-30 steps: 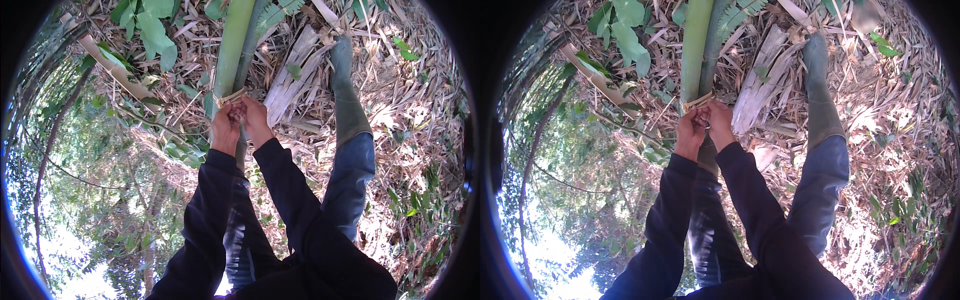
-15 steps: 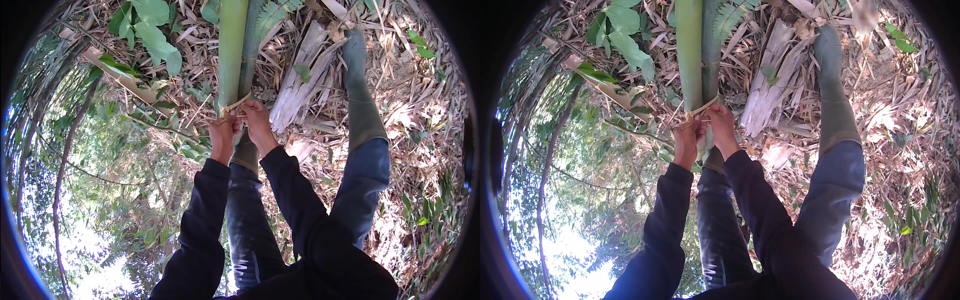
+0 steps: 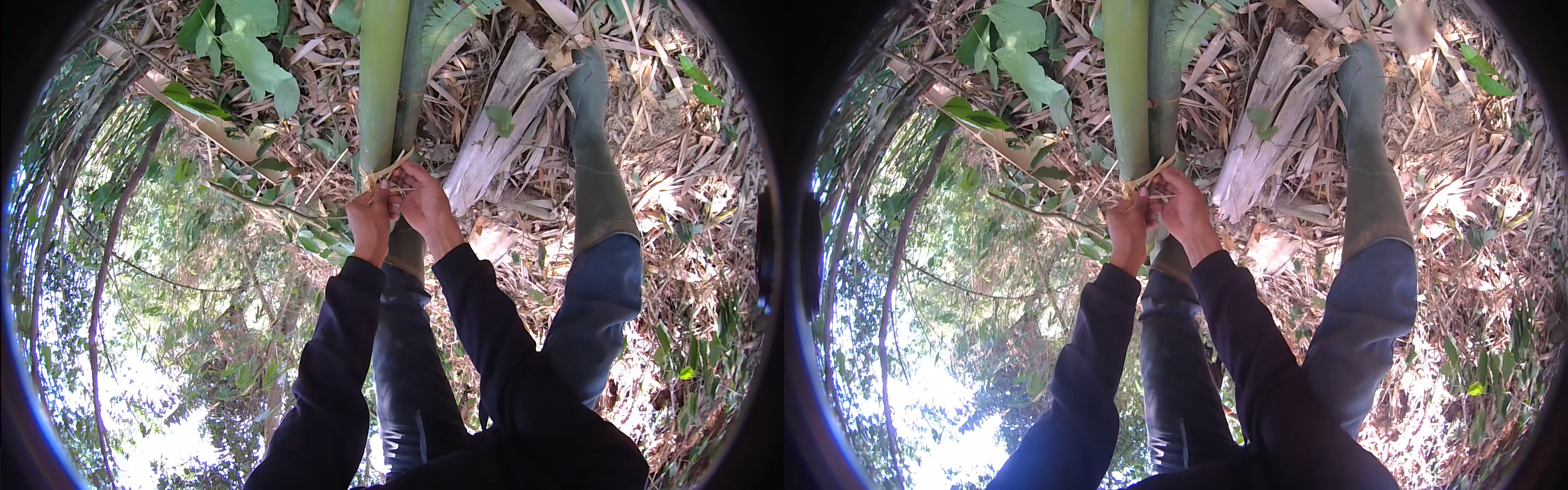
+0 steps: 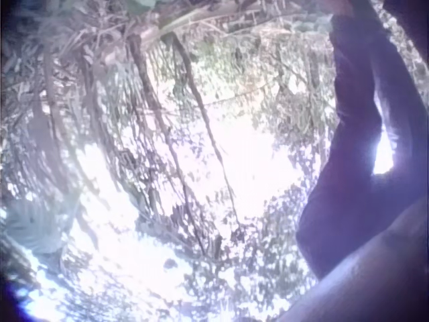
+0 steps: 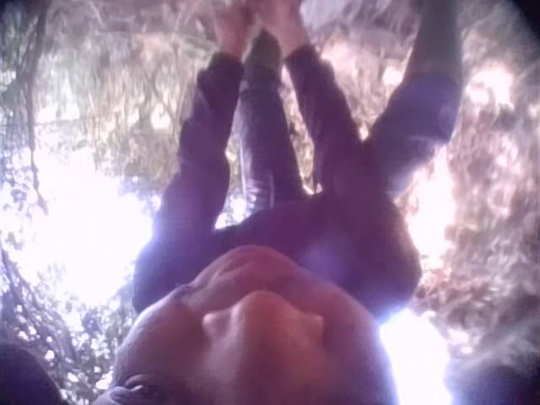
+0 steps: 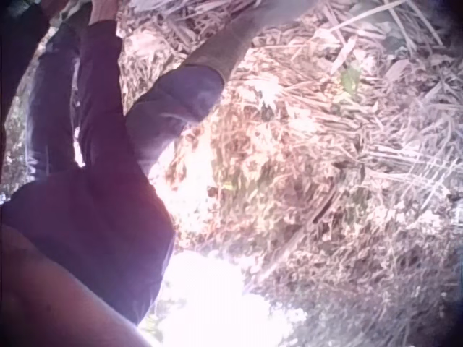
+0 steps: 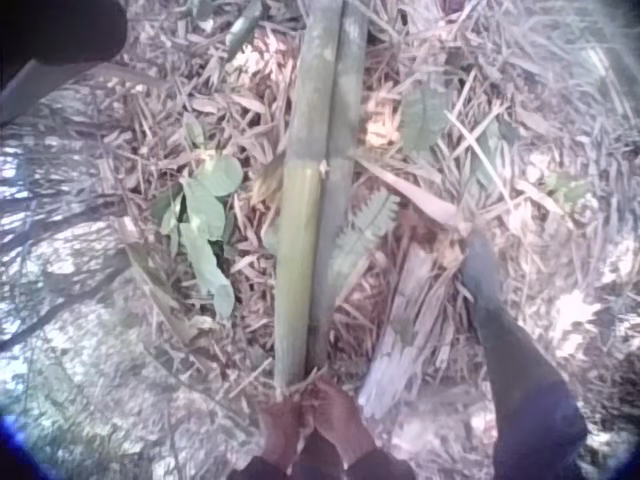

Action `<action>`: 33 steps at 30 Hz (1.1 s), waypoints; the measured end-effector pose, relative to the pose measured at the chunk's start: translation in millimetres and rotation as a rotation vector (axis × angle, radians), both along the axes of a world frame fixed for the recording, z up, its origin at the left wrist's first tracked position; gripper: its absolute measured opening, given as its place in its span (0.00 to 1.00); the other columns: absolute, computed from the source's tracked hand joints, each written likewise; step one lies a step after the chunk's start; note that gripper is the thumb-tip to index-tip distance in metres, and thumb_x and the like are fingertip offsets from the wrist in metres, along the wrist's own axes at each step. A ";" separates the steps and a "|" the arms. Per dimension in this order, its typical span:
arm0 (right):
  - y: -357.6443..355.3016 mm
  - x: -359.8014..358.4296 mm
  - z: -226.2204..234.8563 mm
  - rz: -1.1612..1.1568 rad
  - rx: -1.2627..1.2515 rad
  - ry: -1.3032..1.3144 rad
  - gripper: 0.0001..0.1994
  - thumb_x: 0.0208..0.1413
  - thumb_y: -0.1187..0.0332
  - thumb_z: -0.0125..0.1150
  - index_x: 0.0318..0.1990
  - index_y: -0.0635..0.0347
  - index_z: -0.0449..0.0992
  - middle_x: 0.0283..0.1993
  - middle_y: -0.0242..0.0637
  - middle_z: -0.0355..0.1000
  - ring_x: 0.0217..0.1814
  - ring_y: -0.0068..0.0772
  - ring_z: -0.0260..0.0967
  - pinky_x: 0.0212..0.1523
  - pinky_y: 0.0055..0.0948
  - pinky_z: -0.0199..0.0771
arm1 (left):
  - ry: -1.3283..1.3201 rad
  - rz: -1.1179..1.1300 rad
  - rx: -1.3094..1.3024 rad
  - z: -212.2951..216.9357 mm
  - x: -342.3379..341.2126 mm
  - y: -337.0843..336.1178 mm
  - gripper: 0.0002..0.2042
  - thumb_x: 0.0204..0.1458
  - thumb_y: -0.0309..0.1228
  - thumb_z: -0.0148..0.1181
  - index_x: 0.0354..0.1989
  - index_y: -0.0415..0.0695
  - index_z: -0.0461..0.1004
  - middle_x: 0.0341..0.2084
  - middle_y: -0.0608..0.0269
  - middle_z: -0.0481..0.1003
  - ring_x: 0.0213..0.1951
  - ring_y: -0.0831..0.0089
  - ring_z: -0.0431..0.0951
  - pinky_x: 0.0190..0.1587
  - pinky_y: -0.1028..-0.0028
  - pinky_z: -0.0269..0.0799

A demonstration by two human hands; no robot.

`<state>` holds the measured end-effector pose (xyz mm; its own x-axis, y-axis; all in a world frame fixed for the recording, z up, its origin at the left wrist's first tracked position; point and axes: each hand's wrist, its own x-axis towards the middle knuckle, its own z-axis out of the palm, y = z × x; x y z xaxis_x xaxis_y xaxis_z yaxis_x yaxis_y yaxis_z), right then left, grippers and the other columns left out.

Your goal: The person ties bamboo poles together using thin strips of bamboo. They wrap the strips around the junction of two poles and secure them by hand, working in a forested area with dry leaves on the ground.

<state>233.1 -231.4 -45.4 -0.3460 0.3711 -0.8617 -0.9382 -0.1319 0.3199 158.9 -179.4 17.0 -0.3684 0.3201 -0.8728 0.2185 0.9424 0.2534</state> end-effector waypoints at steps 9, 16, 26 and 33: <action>-8.8 -8.3 31.2 -0.136 -0.190 -0.025 0.14 0.60 0.61 0.54 0.50 0.57 0.70 0.37 0.29 0.70 0.38 0.26 0.65 0.39 0.27 0.65 | -0.081 0.262 -0.008 -5.4 2.4 -4.8 0.13 0.58 0.35 0.55 0.27 0.38 0.76 0.17 0.68 0.72 0.16 0.84 0.63 0.18 0.82 0.57; 4.5 -15.0 22.7 0.025 -0.158 -0.172 0.09 0.59 0.68 0.54 0.43 0.62 0.71 0.29 0.31 0.69 0.28 0.21 0.65 0.28 0.21 0.64 | 0.006 -0.063 -0.075 -3.1 -0.2 1.0 0.16 0.57 0.38 0.56 0.25 0.38 0.78 0.14 0.70 0.71 0.13 0.85 0.61 0.16 0.81 0.53; 20.0 -15.3 16.7 0.119 -0.300 -0.165 0.07 0.56 0.70 0.56 0.38 0.65 0.71 0.29 0.34 0.70 0.24 0.23 0.65 0.22 0.20 0.64 | 0.007 -0.147 -0.173 3.5 0.3 16.1 0.16 0.57 0.39 0.57 0.22 0.39 0.76 0.13 0.68 0.72 0.11 0.84 0.61 0.14 0.81 0.52; 44.1 7.9 29.3 0.153 -0.367 -0.001 0.10 0.55 0.62 0.60 0.35 0.59 0.71 0.27 0.28 0.67 0.24 0.19 0.57 0.23 0.18 0.56 | -0.006 -0.205 -0.147 -0.3 -3.0 11.5 0.16 0.57 0.39 0.56 0.25 0.38 0.77 0.13 0.68 0.71 0.10 0.83 0.61 0.12 0.82 0.52</action>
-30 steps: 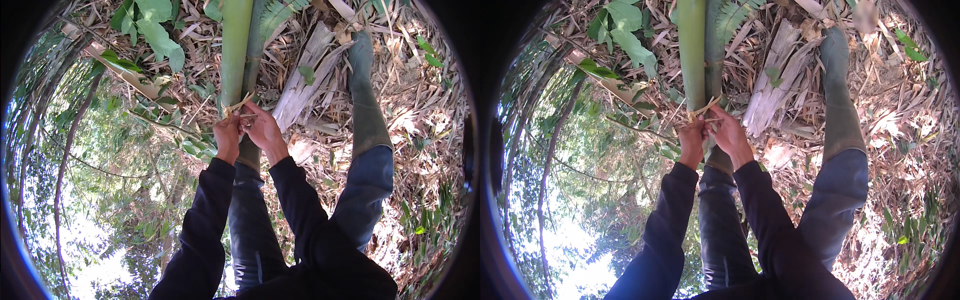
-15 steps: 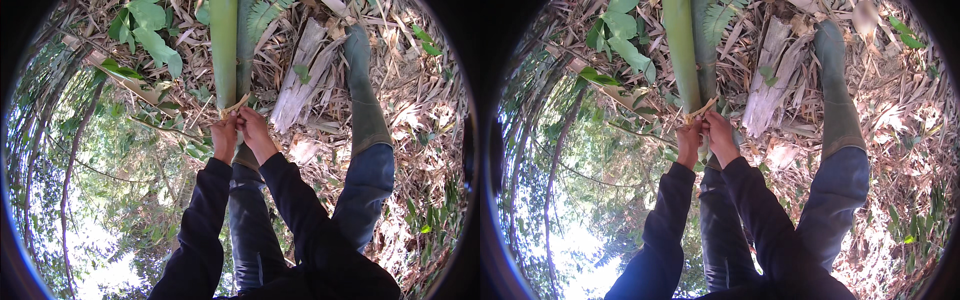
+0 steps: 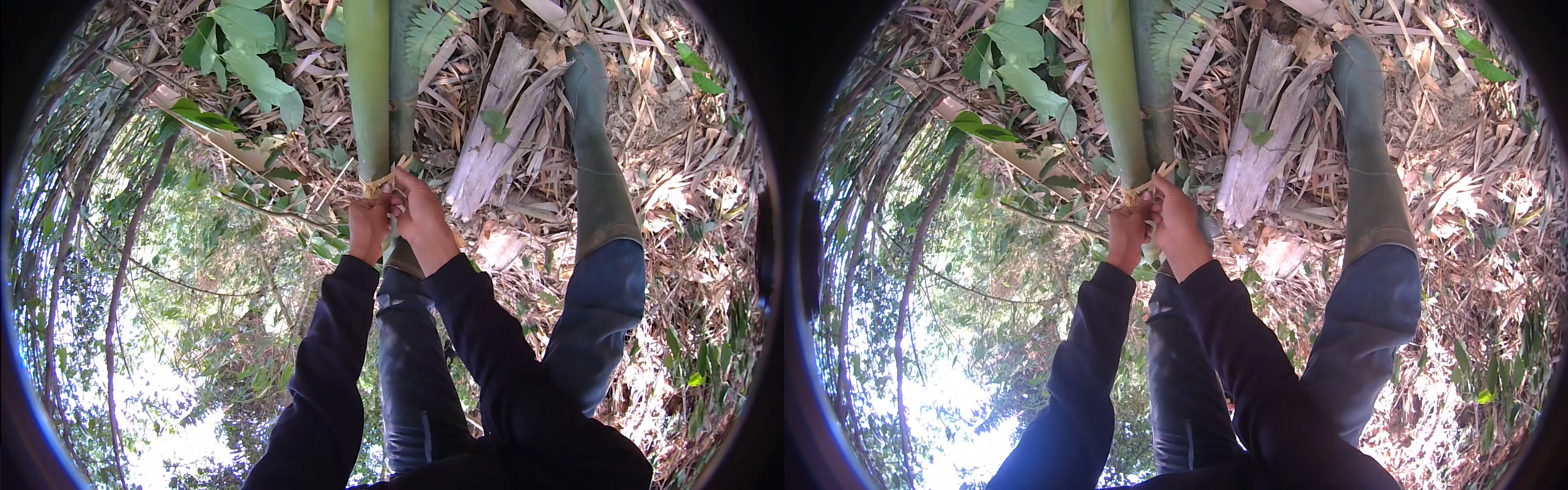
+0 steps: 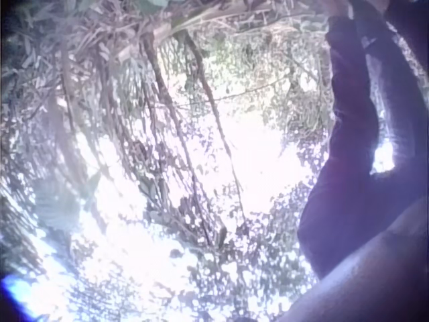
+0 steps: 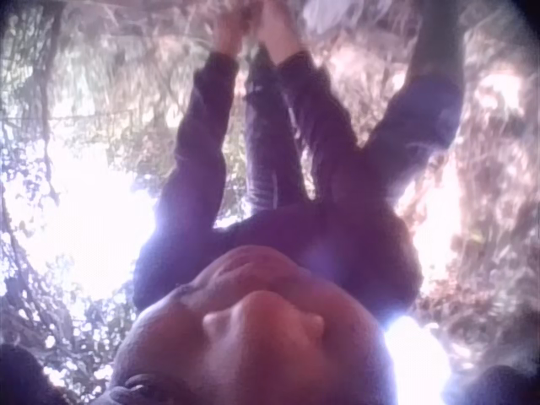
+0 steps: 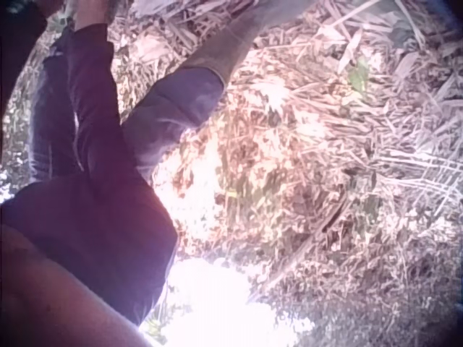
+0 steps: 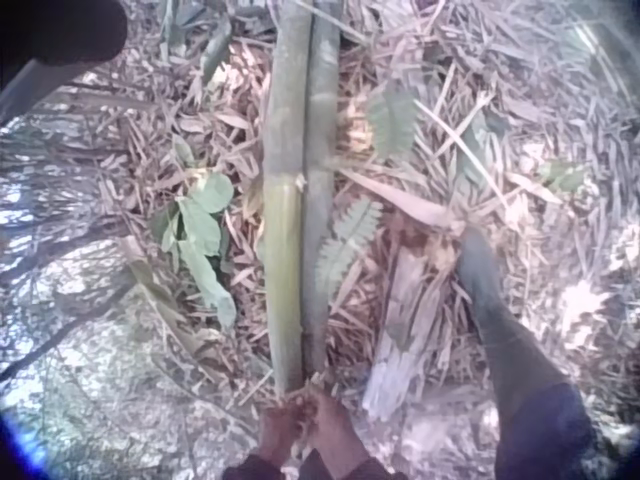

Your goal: The person ties bamboo poles together using thin strips of bamboo. They wrap the strips around the junction of two poles and secure them by hand, working in a forested area with dry leaves on the ground.

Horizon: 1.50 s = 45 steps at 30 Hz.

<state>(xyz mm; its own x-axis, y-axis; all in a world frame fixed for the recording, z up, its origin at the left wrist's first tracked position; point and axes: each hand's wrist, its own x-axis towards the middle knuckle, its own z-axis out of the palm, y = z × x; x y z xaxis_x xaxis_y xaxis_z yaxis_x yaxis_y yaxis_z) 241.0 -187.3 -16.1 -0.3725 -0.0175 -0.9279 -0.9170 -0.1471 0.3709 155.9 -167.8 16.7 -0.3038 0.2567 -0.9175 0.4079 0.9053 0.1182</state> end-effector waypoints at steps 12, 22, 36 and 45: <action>16.6 -2.4 -1.3 0.127 -0.014 -0.008 0.15 0.52 0.53 0.63 0.31 0.56 0.72 0.22 0.26 0.62 0.19 0.21 0.57 0.20 0.22 0.56 | -0.007 0.151 -0.031 15.4 -2.3 -4.2 0.21 0.54 0.46 0.59 0.30 0.35 0.77 0.19 0.65 0.74 0.17 0.80 0.70 0.20 0.81 0.66; 17.0 18.9 -15.5 1.118 0.420 -0.427 0.21 0.52 0.56 0.54 0.23 0.71 0.73 0.18 0.39 0.69 0.14 0.32 0.65 0.13 0.32 0.63 | -0.277 0.772 -0.096 7.4 -29.4 4.5 0.24 0.57 0.49 0.53 0.38 0.33 0.72 0.26 0.58 0.75 0.25 0.75 0.75 0.30 0.79 0.74; 28.2 37.7 -24.8 1.163 0.562 -0.352 0.14 0.52 0.65 0.54 0.20 0.66 0.70 0.12 0.31 0.60 0.10 0.25 0.54 0.11 0.30 0.50 | -0.373 1.016 -0.004 2.0 -11.5 -15.0 0.19 0.60 0.43 0.50 0.43 0.35 0.67 0.30 0.60 0.71 0.31 0.74 0.71 0.37 0.75 0.73; 31.4 21.9 25.7 1.309 0.765 -0.800 0.13 0.50 0.68 0.55 0.20 0.69 0.69 0.15 0.51 0.64 0.15 0.44 0.68 0.21 0.39 0.65 | -0.530 1.257 0.167 -10.2 2.8 -35.4 0.18 0.64 0.44 0.40 0.41 0.40 0.68 0.32 0.63 0.70 0.32 0.75 0.68 0.39 0.73 0.68</action>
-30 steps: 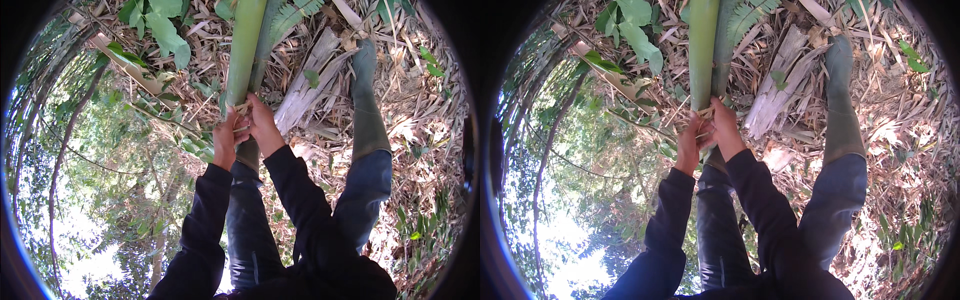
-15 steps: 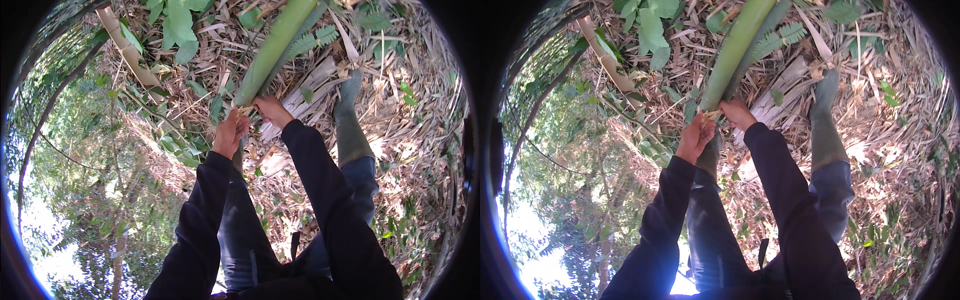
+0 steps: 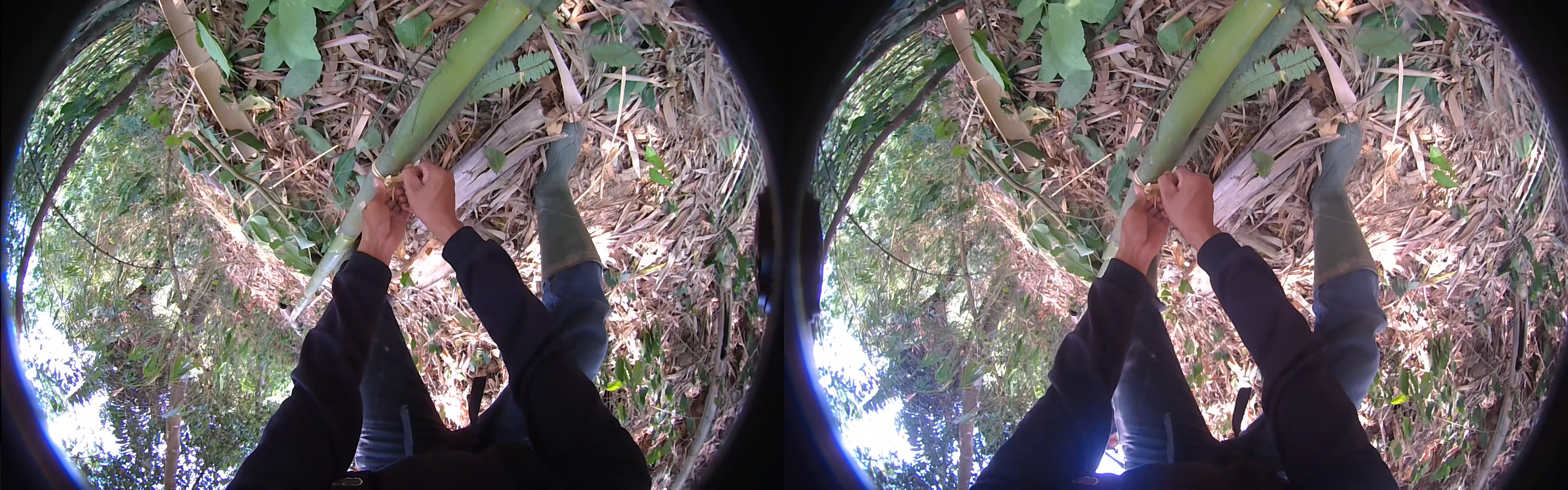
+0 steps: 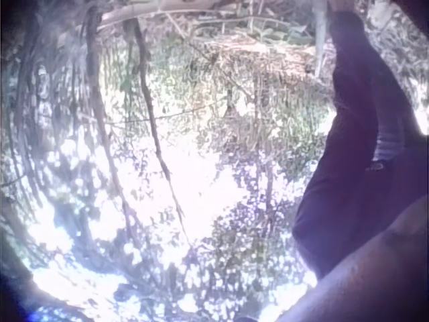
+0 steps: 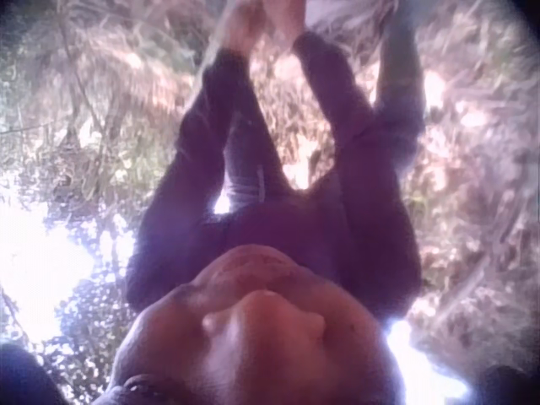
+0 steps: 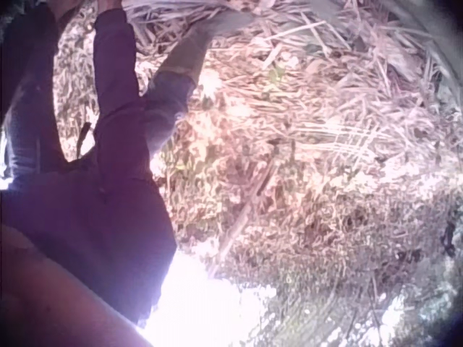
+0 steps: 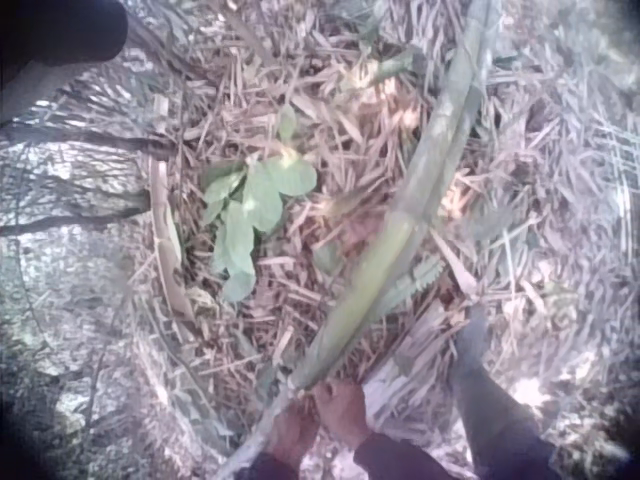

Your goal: The person ties bamboo poles together using thin strips of bamboo. They wrap the strips around the junction of two poles and secure them by hand, working in a forested area with dry leaves on the ground.

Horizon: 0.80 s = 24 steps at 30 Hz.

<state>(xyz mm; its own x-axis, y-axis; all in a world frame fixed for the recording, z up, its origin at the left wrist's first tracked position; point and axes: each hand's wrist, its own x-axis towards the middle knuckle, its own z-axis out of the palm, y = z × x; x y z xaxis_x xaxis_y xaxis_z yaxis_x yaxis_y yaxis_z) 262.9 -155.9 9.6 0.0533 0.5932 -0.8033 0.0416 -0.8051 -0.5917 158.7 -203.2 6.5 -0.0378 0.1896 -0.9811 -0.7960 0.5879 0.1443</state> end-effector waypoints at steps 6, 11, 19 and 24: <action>13.9 1.0 -10.6 0.314 0.372 -0.269 0.12 0.49 0.66 0.56 0.21 0.66 0.71 0.19 0.54 0.68 0.23 0.56 0.70 0.26 0.46 0.71 | 0.032 -0.005 -0.015 -0.8 9.7 12.0 0.20 0.65 0.44 0.36 0.43 0.39 0.69 0.36 0.60 0.73 0.39 0.73 0.72 0.45 0.71 0.68; 22.7 7.4 -12.3 0.395 0.369 -0.246 0.14 0.49 0.64 0.55 0.22 0.68 0.73 0.20 0.55 0.69 0.25 0.57 0.70 0.31 0.46 0.71 | -0.026 -0.059 0.018 -8.4 2.5 9.8 0.15 0.63 0.37 0.39 0.40 0.40 0.71 0.38 0.61 0.73 0.45 0.70 0.72 0.50 0.68 0.68; -10.4 104.5 -7.1 0.440 0.328 0.009 0.13 0.57 0.59 0.54 0.34 0.61 0.71 0.26 0.45 0.70 0.30 0.45 0.70 0.32 0.39 0.68 | -0.068 -0.194 -0.131 20.3 -2.1 -8.3 0.26 0.58 0.54 0.46 0.48 0.41 0.64 0.41 0.61 0.70 0.37 0.72 0.71 0.42 0.71 0.71; 20.9 256.4 -27.2 0.314 0.416 -0.947 0.08 0.55 0.67 0.49 0.37 0.60 0.73 0.35 0.47 0.71 0.39 0.52 0.69 0.40 0.43 0.69 | 0.081 -0.521 0.026 46.7 -15.1 -19.7 0.22 0.59 0.49 0.47 0.48 0.41 0.62 0.37 0.59 0.72 0.34 0.70 0.74 0.34 0.73 0.73</action>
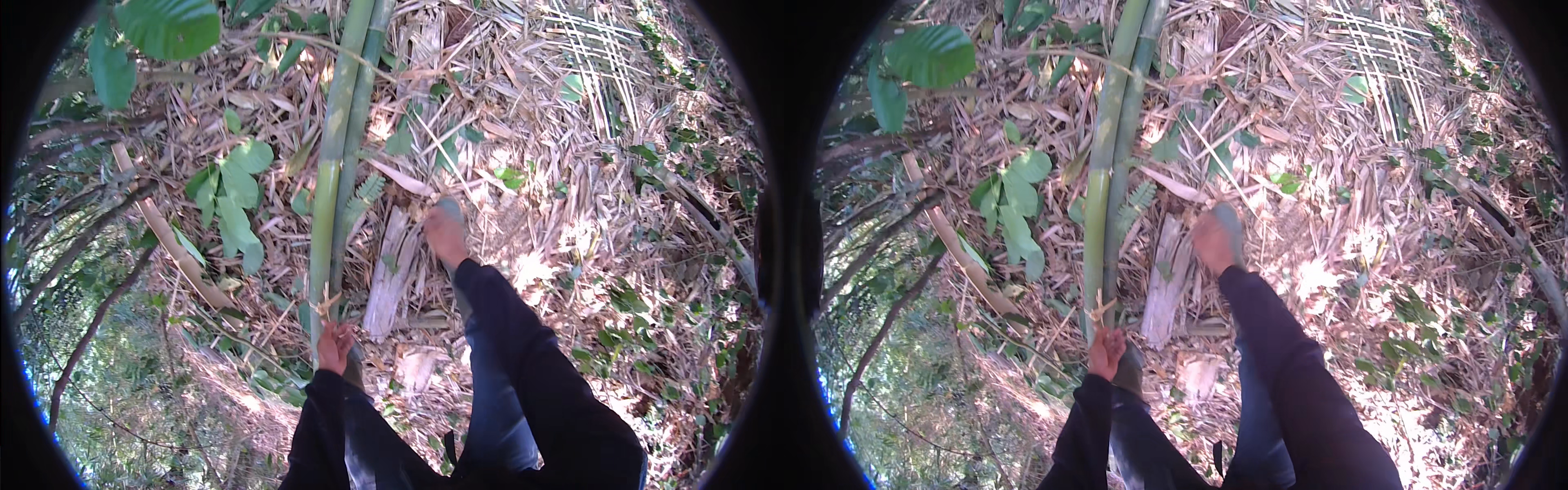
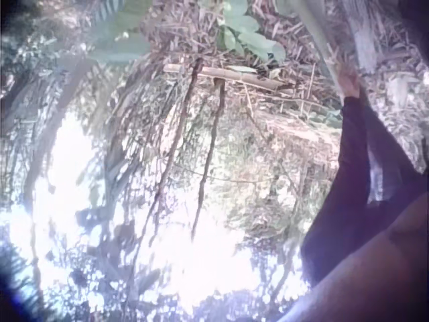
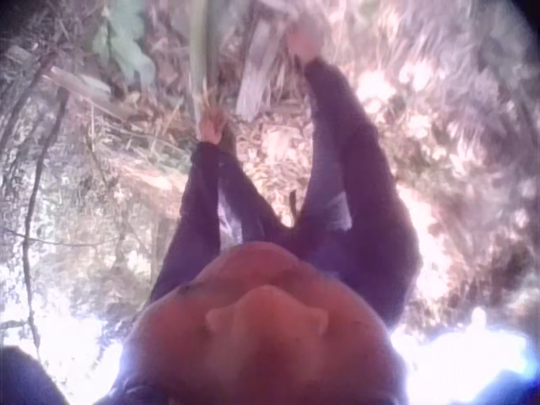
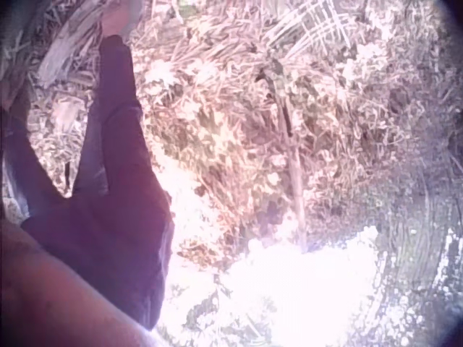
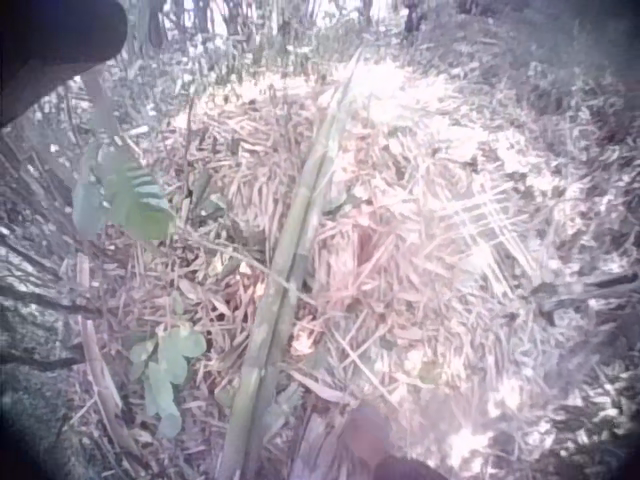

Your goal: The person ties bamboo poles together using thin strips of bamboo. They wrap the strips around the junction of two poles and secure them by hand, working in a forested area with dry leaves on the ground.

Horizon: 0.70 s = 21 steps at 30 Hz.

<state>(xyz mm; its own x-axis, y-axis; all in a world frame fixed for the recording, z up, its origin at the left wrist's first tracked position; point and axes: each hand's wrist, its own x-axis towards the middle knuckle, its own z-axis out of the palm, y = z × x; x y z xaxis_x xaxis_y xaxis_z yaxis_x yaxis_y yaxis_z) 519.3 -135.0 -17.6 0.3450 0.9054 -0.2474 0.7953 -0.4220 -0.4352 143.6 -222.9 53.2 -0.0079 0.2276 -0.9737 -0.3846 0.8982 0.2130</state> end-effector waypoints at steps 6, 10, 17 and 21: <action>40.0 130.9 -66.1 -0.207 0.131 -0.187 0.17 0.58 0.61 0.49 0.45 0.67 0.71 0.38 0.59 0.71 0.42 0.61 0.68 0.42 0.47 0.69 | 0.186 -0.252 -0.039 58.3 25.3 -7.8 0.18 0.61 0.40 0.47 0.53 0.41 0.66 0.34 0.60 0.75 0.29 0.76 0.74 0.30 0.79 0.71; 42.1 139.1 -23.1 -0.221 0.008 0.220 0.14 0.59 0.65 0.46 0.44 0.64 0.73 0.33 0.58 0.71 0.39 0.60 0.68 0.39 0.47 0.68 | 0.326 -0.285 -0.111 106.0 44.0 -17.2 0.16 0.58 0.38 0.51 0.50 0.40 0.68 0.33 0.61 0.74 0.29 0.74 0.74 0.31 0.76 0.71; -6.2 195.8 250.9 0.172 -0.219 0.747 0.14 0.57 0.63 0.50 0.46 0.54 0.77 0.37 0.49 0.74 0.37 0.52 0.72 0.40 0.43 0.72 | -0.008 -0.559 0.338 223.0 343.5 144.4 0.25 0.63 0.44 0.42 0.62 0.40 0.58 0.55 0.49 0.67 0.57 0.62 0.67 0.56 0.67 0.63; -9.6 220.5 395.0 0.006 -0.054 0.727 0.13 0.60 0.58 0.51 0.44 0.54 0.76 0.24 0.44 0.71 0.22 0.41 0.69 0.26 0.35 0.70 | -0.030 -0.215 0.511 289.8 467.8 180.4 0.18 0.64 0.45 0.39 0.43 0.42 0.67 0.24 0.65 0.66 0.27 0.73 0.69 0.35 0.71 0.70</action>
<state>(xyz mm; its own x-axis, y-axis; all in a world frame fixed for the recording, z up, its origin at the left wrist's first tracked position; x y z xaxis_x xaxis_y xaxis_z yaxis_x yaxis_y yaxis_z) 739.8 -144.6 377.3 0.0710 0.8867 -0.4569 0.3154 -0.4545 -0.8330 611.4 -42.5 342.9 0.1168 0.6645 -0.7381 -0.2170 0.7423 0.6340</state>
